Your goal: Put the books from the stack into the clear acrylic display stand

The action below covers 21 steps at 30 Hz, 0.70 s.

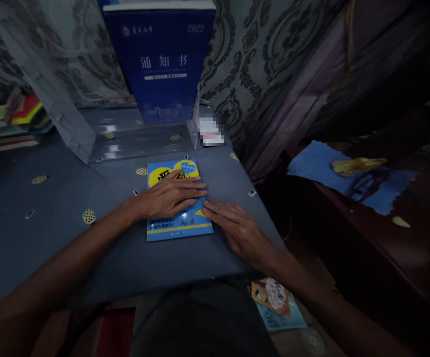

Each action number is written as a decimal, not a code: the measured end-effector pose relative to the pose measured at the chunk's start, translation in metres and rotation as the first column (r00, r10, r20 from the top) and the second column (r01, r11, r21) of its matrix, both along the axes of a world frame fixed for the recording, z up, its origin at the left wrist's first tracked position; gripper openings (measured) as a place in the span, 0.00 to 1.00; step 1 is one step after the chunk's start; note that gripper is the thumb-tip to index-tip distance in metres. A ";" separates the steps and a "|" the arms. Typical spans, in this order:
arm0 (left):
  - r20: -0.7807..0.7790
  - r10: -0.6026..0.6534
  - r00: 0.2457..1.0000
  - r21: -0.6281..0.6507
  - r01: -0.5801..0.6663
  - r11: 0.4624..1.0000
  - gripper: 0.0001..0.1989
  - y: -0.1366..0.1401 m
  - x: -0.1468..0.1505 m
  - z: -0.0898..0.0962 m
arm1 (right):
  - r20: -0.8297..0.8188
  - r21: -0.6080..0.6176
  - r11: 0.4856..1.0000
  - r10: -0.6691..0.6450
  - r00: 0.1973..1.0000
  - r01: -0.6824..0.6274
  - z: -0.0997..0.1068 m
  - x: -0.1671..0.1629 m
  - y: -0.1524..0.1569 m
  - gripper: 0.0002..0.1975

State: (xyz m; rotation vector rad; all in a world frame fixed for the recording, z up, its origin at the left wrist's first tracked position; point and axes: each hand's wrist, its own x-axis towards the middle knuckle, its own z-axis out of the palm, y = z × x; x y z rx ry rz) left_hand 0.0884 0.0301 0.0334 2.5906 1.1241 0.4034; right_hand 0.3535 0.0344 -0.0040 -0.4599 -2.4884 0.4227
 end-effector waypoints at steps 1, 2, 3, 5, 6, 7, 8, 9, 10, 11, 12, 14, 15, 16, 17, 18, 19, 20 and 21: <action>0.004 -0.010 1.000 0.005 0.010 1.000 0.21 -0.003 0.001 0.000 | -0.004 -0.001 1.000 0.003 1.000 -0.003 0.000 0.001 -0.002 0.29; 0.008 -0.019 1.000 0.008 0.019 1.000 0.21 -0.006 0.003 0.001 | -0.011 -0.003 1.000 0.006 1.000 -0.006 0.000 0.003 -0.005 0.30; 0.010 -0.028 1.000 0.007 0.028 1.000 0.21 -0.008 0.004 0.002 | -0.017 -0.004 1.000 0.009 1.000 -0.009 0.000 0.004 -0.007 0.30; 0.012 -0.043 0.999 0.001 0.043 0.999 0.21 -0.014 0.006 0.003 | -0.026 -0.006 1.000 0.017 1.000 -0.017 0.001 0.007 -0.011 0.30; 0.012 -0.049 0.999 -0.004 0.049 0.999 0.21 -0.017 0.008 0.004 | -0.024 -0.013 1.000 0.021 0.999 -0.022 0.001 0.008 -0.014 0.30; 0.012 -0.055 0.998 -0.009 0.055 0.998 0.21 -0.020 0.009 0.005 | -0.018 -0.021 0.999 0.024 1.000 -0.025 0.002 0.009 -0.016 0.30; 0.012 -0.061 0.998 -0.012 0.061 0.998 0.20 -0.022 0.010 0.006 | -0.016 -0.027 0.999 0.027 1.000 -0.027 0.002 0.011 -0.019 0.30; 0.013 -0.068 0.998 -0.016 0.068 0.998 0.20 -0.025 0.011 0.007 | -0.019 -0.029 0.999 0.030 0.999 -0.030 0.003 0.012 -0.021 0.29; 0.014 -0.074 0.997 -0.019 0.074 0.997 0.20 -0.028 0.012 0.007 | -0.025 -0.029 0.999 0.031 0.999 -0.031 0.003 0.013 -0.024 0.29; 0.014 -0.079 0.997 -0.024 0.079 0.997 0.20 -0.030 0.013 0.008 | -0.036 -0.023 0.999 0.030 0.999 -0.031 0.003 0.013 -0.027 0.28; 0.013 -0.084 0.996 -0.029 0.085 0.996 0.20 -0.033 0.014 0.009 | -0.051 -0.012 1.000 0.028 0.998 -0.029 0.003 0.014 -0.030 0.28; 0.013 -0.094 0.996 -0.034 0.094 0.995 0.20 -0.037 0.016 0.011 | -0.085 0.021 0.999 0.030 0.996 -0.028 0.002 0.015 -0.035 0.28; 0.014 -0.101 0.995 -0.034 0.101 0.994 0.20 -0.039 0.017 0.011 | -0.099 0.035 0.999 0.029 0.995 -0.026 0.001 0.015 -0.037 0.28; 0.017 -0.110 0.994 -0.030 0.110 0.993 0.20 -0.041 0.018 0.012 | -0.113 0.045 0.999 0.031 0.993 -0.026 0.001 0.016 -0.039 0.28; 0.020 -0.120 0.993 -0.023 0.121 0.992 0.20 -0.043 0.019 0.012 | -0.128 0.049 0.998 0.032 0.991 -0.026 0.000 0.016 -0.040 0.27; 0.024 -0.131 0.991 -0.012 0.131 0.991 0.20 -0.045 0.020 0.012 | -0.136 0.044 0.999 0.031 0.990 -0.025 -0.001 0.016 -0.041 0.27; 0.027 -0.141 0.990 0.001 0.141 0.990 0.20 -0.046 0.020 0.012 | -0.144 0.037 0.999 0.028 0.989 -0.022 -0.002 0.016 -0.042 0.26; 0.027 -0.149 0.988 0.014 0.149 0.989 0.20 -0.047 0.021 0.013 | -0.148 0.029 0.999 0.026 0.989 -0.022 -0.003 0.016 -0.043 0.26; 0.025 -0.154 0.988 0.023 0.153 0.988 0.20 -0.047 0.021 0.013 | -0.150 0.024 0.999 0.027 0.988 -0.024 -0.004 0.017 -0.043 0.25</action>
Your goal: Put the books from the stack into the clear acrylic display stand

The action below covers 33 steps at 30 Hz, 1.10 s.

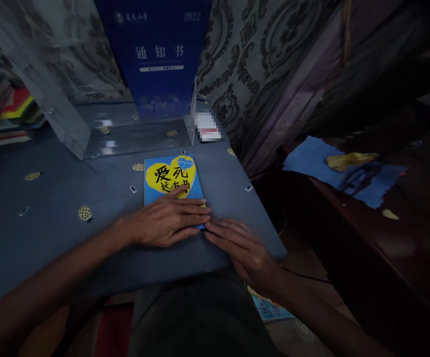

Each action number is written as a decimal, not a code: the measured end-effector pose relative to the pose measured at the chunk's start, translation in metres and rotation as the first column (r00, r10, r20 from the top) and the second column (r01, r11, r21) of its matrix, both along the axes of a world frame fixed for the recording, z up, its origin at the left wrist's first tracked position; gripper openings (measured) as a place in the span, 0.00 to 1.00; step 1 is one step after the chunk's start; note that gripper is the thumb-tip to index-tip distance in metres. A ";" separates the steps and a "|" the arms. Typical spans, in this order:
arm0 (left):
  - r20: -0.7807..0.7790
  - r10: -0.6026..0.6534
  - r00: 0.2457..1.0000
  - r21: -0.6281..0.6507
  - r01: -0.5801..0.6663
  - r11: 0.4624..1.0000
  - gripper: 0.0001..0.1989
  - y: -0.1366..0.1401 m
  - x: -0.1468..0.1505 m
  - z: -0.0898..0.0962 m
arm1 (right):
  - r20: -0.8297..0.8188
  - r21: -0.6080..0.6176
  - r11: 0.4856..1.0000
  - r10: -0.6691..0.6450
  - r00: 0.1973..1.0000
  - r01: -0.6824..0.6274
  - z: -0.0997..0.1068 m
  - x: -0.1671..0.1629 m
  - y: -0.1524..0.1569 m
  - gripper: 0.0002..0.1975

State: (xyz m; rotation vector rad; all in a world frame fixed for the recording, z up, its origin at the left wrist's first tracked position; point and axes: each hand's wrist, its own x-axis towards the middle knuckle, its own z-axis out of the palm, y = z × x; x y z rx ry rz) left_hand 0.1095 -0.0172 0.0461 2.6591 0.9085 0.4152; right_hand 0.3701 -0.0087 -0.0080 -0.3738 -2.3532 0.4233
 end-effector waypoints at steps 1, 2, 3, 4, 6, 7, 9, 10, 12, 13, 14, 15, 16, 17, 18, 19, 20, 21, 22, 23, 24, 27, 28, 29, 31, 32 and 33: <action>-0.002 -0.003 1.000 0.006 0.003 1.000 0.21 0.000 0.000 0.000 | 0.004 -0.006 1.000 -0.001 1.000 0.001 -0.001 0.000 0.000 0.25; -0.007 -0.005 1.000 0.009 0.005 1.000 0.21 0.000 0.000 0.000 | 0.011 -0.014 1.000 -0.003 1.000 0.003 -0.001 0.000 0.000 0.24; -0.012 -0.006 1.000 0.011 0.006 1.000 0.21 0.000 0.001 0.000 | 0.015 -0.019 1.000 -0.006 1.000 0.006 -0.002 0.000 0.000 0.24; -0.016 -0.009 1.000 0.013 0.010 1.000 0.21 0.000 0.001 0.000 | 0.014 -0.022 1.000 -0.009 1.000 0.010 -0.003 0.000 0.000 0.23; -0.023 -0.016 1.000 0.023 0.016 1.000 0.21 0.001 0.000 0.000 | 0.024 -0.029 0.999 -0.016 1.000 0.017 -0.004 0.000 0.001 0.22; -0.026 -0.018 1.000 0.030 0.019 0.999 0.21 0.001 0.000 -0.001 | 0.025 -0.024 1.000 -0.016 1.000 0.017 -0.005 0.000 0.002 0.21; -0.030 -0.020 0.999 0.043 0.022 0.999 0.21 0.001 0.000 -0.001 | 0.024 -0.005 1.000 -0.017 1.000 0.017 -0.006 0.000 0.002 0.20; -0.032 -0.020 0.999 0.049 0.022 0.999 0.21 0.001 -0.001 -0.001 | 0.024 0.003 1.000 -0.019 1.000 0.019 -0.006 0.000 0.002 0.20; -0.037 -0.020 0.999 0.062 0.022 0.998 0.21 0.001 -0.001 -0.001 | 0.021 0.019 1.000 -0.025 0.999 0.024 -0.007 0.000 0.002 0.19; -0.040 -0.018 0.999 0.067 0.021 0.998 0.21 0.001 -0.001 -0.001 | 0.026 0.021 0.999 -0.029 0.999 0.029 -0.007 0.000 0.002 0.19; -0.045 -0.013 0.999 0.073 0.017 0.997 0.22 0.000 -0.001 -0.002 | 0.027 0.025 0.999 -0.032 0.999 0.031 -0.007 0.000 0.002 0.19; -0.052 -0.007 0.999 0.078 0.011 0.997 0.22 -0.001 -0.001 -0.002 | 0.024 0.032 0.999 -0.033 0.999 0.032 -0.007 0.000 0.001 0.18; -0.062 0.002 0.998 0.084 0.003 0.996 0.22 -0.003 -0.001 -0.003 | 0.021 0.037 0.999 -0.033 0.999 0.033 -0.006 0.000 0.001 0.18; -0.074 0.016 0.997 0.094 -0.009 0.996 0.22 -0.005 -0.001 -0.003 | 0.018 0.041 0.999 -0.035 0.999 0.034 -0.005 0.000 0.001 0.18; -0.088 0.031 0.996 0.107 -0.021 0.994 0.22 -0.008 0.000 -0.004 | 0.016 0.043 0.998 -0.036 0.999 0.035 -0.004 0.000 0.000 0.18; -0.103 0.048 0.994 0.125 -0.035 0.992 0.22 -0.011 0.001 -0.005 | 0.012 0.047 0.998 -0.032 0.999 0.032 -0.002 0.000 0.000 0.18; -0.114 0.064 0.991 0.149 -0.046 0.988 0.23 -0.015 0.002 -0.006 | 0.005 0.049 0.998 -0.030 1.000 0.030 0.000 0.000 0.000 0.18; -0.121 0.078 0.990 0.177 -0.056 0.983 0.23 -0.020 0.003 -0.007 | -0.006 0.053 0.998 -0.027 1.000 0.027 0.002 -0.001 -0.001 0.17; -0.124 0.092 0.988 0.209 -0.064 0.976 0.23 -0.024 0.005 -0.008 | -0.015 0.054 0.998 -0.024 1.000 0.025 0.004 -0.001 -0.001 0.17; -0.127 0.108 0.986 0.241 -0.075 0.968 0.23 -0.029 0.007 -0.009 | -0.024 0.055 0.998 -0.021 0.999 0.022 0.006 -0.002 -0.001 0.16; -0.129 0.126 0.984 0.274 -0.087 0.958 0.23 -0.035 0.009 -0.010 | -0.030 0.054 0.998 -0.020 0.999 0.021 0.007 -0.002 -0.001 0.15; -0.143 0.195 0.970 0.363 -0.132 0.922 0.22 -0.050 0.015 -0.014 | -0.034 0.058 0.998 -0.022 0.999 0.024 0.009 -0.003 -0.001 0.14; -0.145 0.216 0.966 0.389 -0.145 0.910 0.22 -0.055 0.016 -0.015 | -0.029 0.060 0.998 -0.023 0.999 0.025 0.009 -0.003 -0.001 0.14; -0.144 0.237 0.961 0.411 -0.159 0.898 0.21 -0.060 0.018 -0.017 | -0.025 0.062 0.998 -0.024 0.999 0.026 0.009 -0.003 -0.001 0.14; -0.130 0.282 0.950 0.443 -0.199 0.874 0.20 -0.068 0.019 -0.020 | -0.007 0.059 0.998 -0.027 1.000 0.027 0.009 -0.003 -0.001 0.15; -0.120 0.306 0.944 0.453 -0.222 0.863 0.20 -0.072 0.019 -0.022 | -0.001 0.057 0.998 -0.027 1.000 0.027 0.009 -0.003 -0.001 0.16; -0.109 0.329 0.938 0.460 -0.246 0.853 0.20 -0.076 0.018 -0.023 | 0.002 0.056 0.998 -0.026 1.000 0.026 0.009 -0.002 -0.001 0.16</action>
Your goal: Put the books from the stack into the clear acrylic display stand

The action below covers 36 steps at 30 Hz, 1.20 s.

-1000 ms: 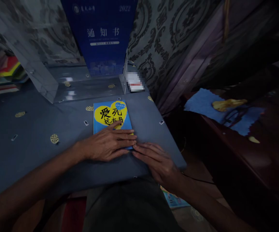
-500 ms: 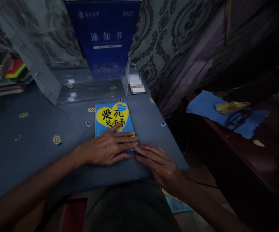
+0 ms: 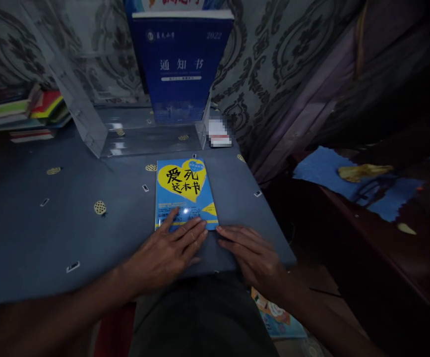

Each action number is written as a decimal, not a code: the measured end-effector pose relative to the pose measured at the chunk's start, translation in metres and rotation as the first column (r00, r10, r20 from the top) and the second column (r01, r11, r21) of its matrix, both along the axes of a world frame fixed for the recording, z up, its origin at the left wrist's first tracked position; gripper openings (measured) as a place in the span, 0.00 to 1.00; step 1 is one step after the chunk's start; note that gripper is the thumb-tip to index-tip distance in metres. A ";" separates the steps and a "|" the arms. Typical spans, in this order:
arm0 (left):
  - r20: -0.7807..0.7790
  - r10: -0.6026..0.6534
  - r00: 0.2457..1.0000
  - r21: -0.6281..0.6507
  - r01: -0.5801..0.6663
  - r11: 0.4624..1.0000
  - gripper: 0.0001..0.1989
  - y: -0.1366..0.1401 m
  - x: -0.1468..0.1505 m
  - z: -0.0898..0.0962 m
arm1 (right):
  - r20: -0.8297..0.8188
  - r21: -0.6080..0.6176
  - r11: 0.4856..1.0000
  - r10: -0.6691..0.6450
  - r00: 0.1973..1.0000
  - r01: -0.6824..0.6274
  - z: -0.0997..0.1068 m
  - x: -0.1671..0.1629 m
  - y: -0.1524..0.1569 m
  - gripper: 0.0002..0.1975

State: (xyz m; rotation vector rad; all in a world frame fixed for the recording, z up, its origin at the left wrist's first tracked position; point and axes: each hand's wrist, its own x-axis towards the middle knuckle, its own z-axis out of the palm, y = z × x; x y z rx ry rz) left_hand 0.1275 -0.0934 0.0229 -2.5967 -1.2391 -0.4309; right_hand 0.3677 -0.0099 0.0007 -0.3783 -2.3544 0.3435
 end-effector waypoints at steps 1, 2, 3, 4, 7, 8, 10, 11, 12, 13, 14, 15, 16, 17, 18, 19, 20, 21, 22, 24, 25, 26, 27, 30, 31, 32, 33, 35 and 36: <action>0.011 0.021 1.000 0.010 -0.021 1.000 0.19 -0.004 -0.001 -0.001 | 0.000 0.000 1.000 0.003 1.000 -0.003 0.000 0.000 0.000 0.16; 0.022 0.036 0.999 0.019 -0.036 0.999 0.19 -0.007 -0.003 -0.002 | 0.001 -0.001 1.000 0.007 1.000 -0.007 -0.001 0.000 0.000 0.16; 0.030 0.051 0.998 0.022 -0.051 0.998 0.19 -0.011 -0.006 -0.002 | 0.000 -0.001 1.000 0.012 1.000 -0.012 -0.001 0.001 0.001 0.15; 0.037 0.064 0.997 0.022 -0.065 0.998 0.19 -0.015 -0.008 -0.002 | 0.001 0.002 1.000 0.014 1.000 -0.014 -0.002 0.001 0.001 0.15; 0.053 0.123 0.991 0.010 -0.123 0.992 0.18 -0.026 -0.017 -0.003 | 0.016 0.025 1.000 -0.002 1.000 0.002 -0.002 0.001 0.001 0.15; 0.057 0.143 0.988 0.008 -0.143 0.990 0.18 -0.030 -0.020 -0.003 | 0.023 0.035 0.999 -0.009 1.000 0.008 -0.001 0.001 0.001 0.15; 0.063 0.177 0.982 0.012 -0.178 0.984 0.17 -0.037 -0.026 -0.004 | 0.037 0.045 0.999 -0.012 0.999 0.010 0.002 0.001 0.002 0.15; 0.064 0.188 0.980 0.018 -0.190 0.982 0.17 -0.040 -0.028 -0.004 | 0.039 0.045 0.999 -0.008 0.999 0.006 0.004 0.000 0.001 0.15; 0.065 0.197 0.978 0.025 -0.199 0.980 0.16 -0.042 -0.030 -0.003 | 0.040 0.045 0.999 -0.007 0.999 0.005 0.006 -0.001 0.001 0.16; 0.064 0.205 0.977 0.033 -0.207 0.978 0.16 -0.045 -0.032 -0.003 | 0.035 0.046 0.999 -0.008 0.999 0.006 0.009 -0.003 0.001 0.17; 0.063 0.212 0.975 0.041 -0.215 0.976 0.16 -0.047 -0.034 -0.002 | 0.032 0.047 0.999 -0.009 0.999 0.008 0.011 -0.005 0.000 0.18; 0.061 0.217 0.974 0.049 -0.220 0.974 0.16 -0.048 -0.035 -0.001 | 0.032 0.047 0.999 -0.006 0.999 0.004 0.013 -0.009 0.000 0.19; 0.059 0.219 0.974 0.056 -0.222 0.973 0.16 -0.049 -0.035 -0.001 | 0.031 0.046 0.999 0.006 0.999 -0.007 0.015 -0.013 -0.001 0.19; 0.058 0.222 0.973 0.062 -0.225 0.972 0.16 -0.050 -0.036 0.000 | 0.033 0.044 0.999 0.025 0.999 -0.027 0.017 -0.018 -0.003 0.18; 0.060 0.223 0.973 0.069 -0.227 0.972 0.16 -0.051 -0.036 0.000 | 0.037 0.042 0.998 0.054 0.998 -0.056 0.019 -0.024 -0.004 0.18; 0.064 0.224 0.973 0.073 -0.228 0.971 0.16 -0.051 -0.036 -0.001 | 0.043 0.038 0.995 0.086 0.995 -0.088 0.020 -0.030 -0.006 0.17; 0.069 0.227 0.971 0.074 -0.232 0.970 0.16 -0.051 -0.035 -0.001 | 0.052 0.033 0.992 0.117 0.992 -0.119 0.021 -0.037 -0.008 0.16; 0.074 0.232 0.970 0.073 -0.237 0.969 0.16 -0.051 -0.035 -0.002 | 0.062 0.031 0.989 0.145 0.987 -0.147 0.021 -0.043 -0.010 0.16; 0.078 0.238 0.968 0.073 -0.243 0.967 0.16 -0.051 -0.034 -0.003 | 0.078 0.029 0.985 0.167 0.983 -0.170 0.022 -0.050 -0.011 0.15; 0.087 0.243 0.966 0.069 -0.250 0.966 0.16 -0.052 -0.034 -0.005 | 0.115 0.020 0.980 0.193 0.974 -0.196 0.021 -0.060 -0.013 0.14; 0.090 0.244 0.966 0.067 -0.250 0.966 0.16 -0.052 -0.034 -0.005 | 0.137 0.013 0.979 0.198 0.971 -0.201 0.020 -0.063 -0.014 0.15; 0.095 0.241 0.966 0.068 -0.248 0.966 0.16 -0.052 -0.033 -0.006 | 0.155 0.005 0.979 0.200 0.967 -0.203 0.019 -0.066 -0.014 0.15; 0.099 0.240 0.966 0.067 -0.247 0.967 0.16 -0.052 -0.033 -0.006 | 0.165 0.000 0.979 0.202 0.965 -0.205 0.018 -0.067 -0.014 0.15; 0.112 0.244 0.963 0.056 -0.252 0.966 0.16 -0.052 -0.034 -0.006 | 0.171 -0.005 0.976 0.215 0.962 -0.217 0.013 -0.067 -0.014 0.16; 0.119 0.244 0.962 0.052 -0.251 0.967 0.16 -0.052 -0.034 -0.006 | 0.165 -0.003 0.975 0.217 0.962 -0.220 0.012 -0.066 -0.013 0.16; 0.126 0.243 0.962 0.045 -0.251 0.967 0.16 -0.052 -0.034 -0.007 | 0.166 -0.003 0.975 0.219 0.962 -0.221 0.010 -0.066 -0.013 0.16; 0.130 0.245 0.961 0.035 -0.251 0.967 0.16 -0.052 -0.034 -0.007 | 0.168 -0.005 0.975 0.219 0.961 -0.222 0.010 -0.065 -0.013 0.16; 0.137 0.245 0.960 0.023 -0.251 0.968 0.17 -0.052 -0.034 -0.007 | 0.172 -0.008 0.976 0.217 0.961 -0.219 0.008 -0.065 -0.013 0.16; 0.137 0.248 0.959 0.019 -0.253 0.967 0.17 -0.053 -0.034 -0.007 | 0.175 -0.010 0.976 0.216 0.960 -0.218 0.008 -0.065 -0.014 0.16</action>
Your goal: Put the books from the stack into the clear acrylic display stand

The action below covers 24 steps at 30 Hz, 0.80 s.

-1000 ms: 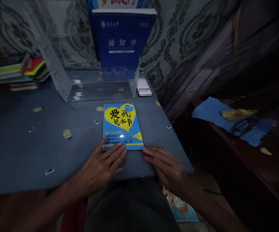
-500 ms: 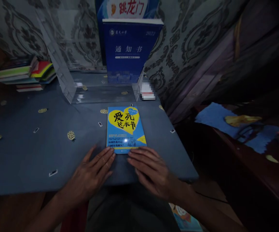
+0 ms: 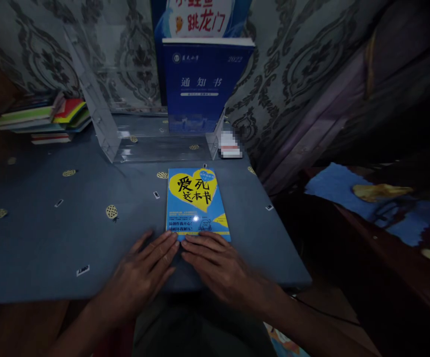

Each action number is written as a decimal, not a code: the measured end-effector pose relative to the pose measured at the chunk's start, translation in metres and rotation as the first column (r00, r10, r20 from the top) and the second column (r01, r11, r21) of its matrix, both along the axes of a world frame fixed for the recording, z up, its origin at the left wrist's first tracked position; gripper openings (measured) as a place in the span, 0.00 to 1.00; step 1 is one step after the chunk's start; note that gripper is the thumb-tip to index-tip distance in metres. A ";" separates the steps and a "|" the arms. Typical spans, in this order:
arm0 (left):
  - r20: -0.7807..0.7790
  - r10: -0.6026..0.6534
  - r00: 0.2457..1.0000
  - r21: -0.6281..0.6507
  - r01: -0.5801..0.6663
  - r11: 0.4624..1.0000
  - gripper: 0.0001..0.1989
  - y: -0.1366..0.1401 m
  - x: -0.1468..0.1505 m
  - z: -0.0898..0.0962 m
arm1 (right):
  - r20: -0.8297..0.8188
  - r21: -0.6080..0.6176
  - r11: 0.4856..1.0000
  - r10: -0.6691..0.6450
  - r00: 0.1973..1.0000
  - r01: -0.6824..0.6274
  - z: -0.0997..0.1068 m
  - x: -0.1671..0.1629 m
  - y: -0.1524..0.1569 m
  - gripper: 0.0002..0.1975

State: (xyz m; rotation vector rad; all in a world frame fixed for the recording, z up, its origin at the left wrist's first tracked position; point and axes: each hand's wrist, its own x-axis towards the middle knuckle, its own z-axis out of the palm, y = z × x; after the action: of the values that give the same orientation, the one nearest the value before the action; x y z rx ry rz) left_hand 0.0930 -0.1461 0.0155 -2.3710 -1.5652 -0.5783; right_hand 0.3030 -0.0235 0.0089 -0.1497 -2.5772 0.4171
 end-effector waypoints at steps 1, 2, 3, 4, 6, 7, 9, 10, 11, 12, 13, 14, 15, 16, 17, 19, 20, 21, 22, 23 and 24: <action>0.001 0.003 1.000 -0.004 -0.003 1.000 0.18 0.000 0.000 0.000 | 0.002 -0.001 1.000 0.000 1.000 0.000 0.000 0.000 0.000 0.16; 0.001 0.005 1.000 -0.007 -0.005 1.000 0.18 0.000 0.000 -0.001 | 0.004 -0.001 1.000 0.000 1.000 0.000 0.000 0.000 0.000 0.16; 0.002 0.005 1.000 -0.009 -0.005 1.000 0.18 -0.001 0.000 -0.001 | 0.007 -0.001 1.000 0.000 1.000 0.000 0.000 0.001 0.001 0.16; 0.002 0.003 1.000 -0.010 -0.003 1.000 0.18 -0.001 0.000 -0.001 | 0.011 -0.002 1.000 0.003 1.000 -0.003 0.001 0.002 0.001 0.16; 0.000 0.003 1.000 -0.004 -0.003 1.000 0.17 -0.001 0.000 -0.001 | 0.011 -0.002 1.000 0.006 1.000 -0.006 0.001 0.006 0.003 0.16; -0.002 0.002 1.000 0.002 -0.002 1.000 0.17 -0.001 -0.001 -0.001 | 0.009 -0.003 1.000 0.002 1.000 -0.001 0.001 0.009 0.004 0.16; -0.007 0.003 1.000 0.007 -0.003 1.000 0.18 -0.001 -0.001 -0.001 | 0.000 -0.001 1.000 -0.017 1.000 0.017 0.001 0.016 0.006 0.16; -0.011 0.003 1.000 0.008 -0.003 1.000 0.19 -0.001 -0.001 -0.001 | -0.004 0.004 1.000 -0.030 1.000 0.030 0.000 0.020 0.007 0.17; -0.014 0.002 1.000 0.010 -0.002 1.000 0.19 -0.001 -0.001 0.000 | -0.012 0.011 0.999 -0.043 0.999 0.043 -0.002 0.024 0.008 0.16; -0.020 0.001 1.000 0.014 0.000 1.000 0.19 -0.001 -0.001 0.001 | -0.025 0.022 0.998 -0.051 0.998 0.052 -0.003 0.028 0.009 0.16; -0.028 0.001 1.000 0.019 -0.001 1.000 0.19 -0.001 -0.001 0.002 | -0.036 0.033 0.997 -0.062 0.997 0.063 -0.005 0.032 0.009 0.16; -0.035 0.001 0.999 0.029 0.000 1.000 0.19 -0.001 -0.001 0.003 | -0.049 0.043 0.996 -0.071 0.996 0.073 -0.006 0.035 0.010 0.15; -0.040 0.001 0.999 0.036 0.001 0.999 0.18 -0.001 -0.001 0.003 | -0.059 0.048 0.995 -0.081 0.995 0.084 -0.008 0.038 0.010 0.15; -0.040 0.001 0.999 0.036 0.000 0.999 0.18 -0.001 -0.001 0.004 | -0.069 0.050 0.994 -0.092 0.993 0.095 -0.009 0.040 0.010 0.15; -0.036 0.002 0.999 0.030 -0.001 1.000 0.19 -0.001 -0.001 0.004 | -0.081 0.049 0.993 -0.101 0.992 0.105 -0.009 0.041 0.010 0.16; -0.019 0.005 1.000 0.006 -0.005 1.000 0.20 -0.002 -0.002 0.003 | -0.106 0.041 0.992 -0.111 0.988 0.116 -0.010 0.041 0.009 0.16; -0.009 0.005 1.000 -0.003 -0.005 1.000 0.20 -0.002 -0.002 0.002 | -0.118 0.038 0.992 -0.116 0.986 0.121 -0.009 0.040 0.008 0.17; 0.001 0.005 1.000 -0.005 -0.005 1.000 0.21 -0.002 -0.002 0.000 | -0.123 0.035 0.991 -0.122 0.985 0.127 -0.009 0.040 0.007 0.16; 0.009 0.002 1.000 0.003 -0.002 1.000 0.21 -0.003 -0.002 -0.001 | -0.129 0.036 0.990 -0.128 0.983 0.133 -0.009 0.039 0.007 0.16; 0.016 0.001 1.000 0.010 -0.001 1.000 0.21 -0.003 -0.003 -0.003 | -0.128 0.037 0.990 -0.133 0.983 0.139 -0.008 0.038 0.006 0.16; 0.022 0.003 1.000 0.015 -0.003 1.000 0.21 -0.003 -0.003 -0.004 | -0.128 0.041 0.989 -0.136 0.982 0.142 -0.008 0.038 0.005 0.15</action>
State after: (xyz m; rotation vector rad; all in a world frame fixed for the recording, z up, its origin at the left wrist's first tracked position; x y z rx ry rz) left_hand 0.0901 -0.1492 0.0113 -2.3588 -1.5671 -0.6156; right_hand 0.3409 -0.0182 0.0007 -0.2751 -2.4336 0.3002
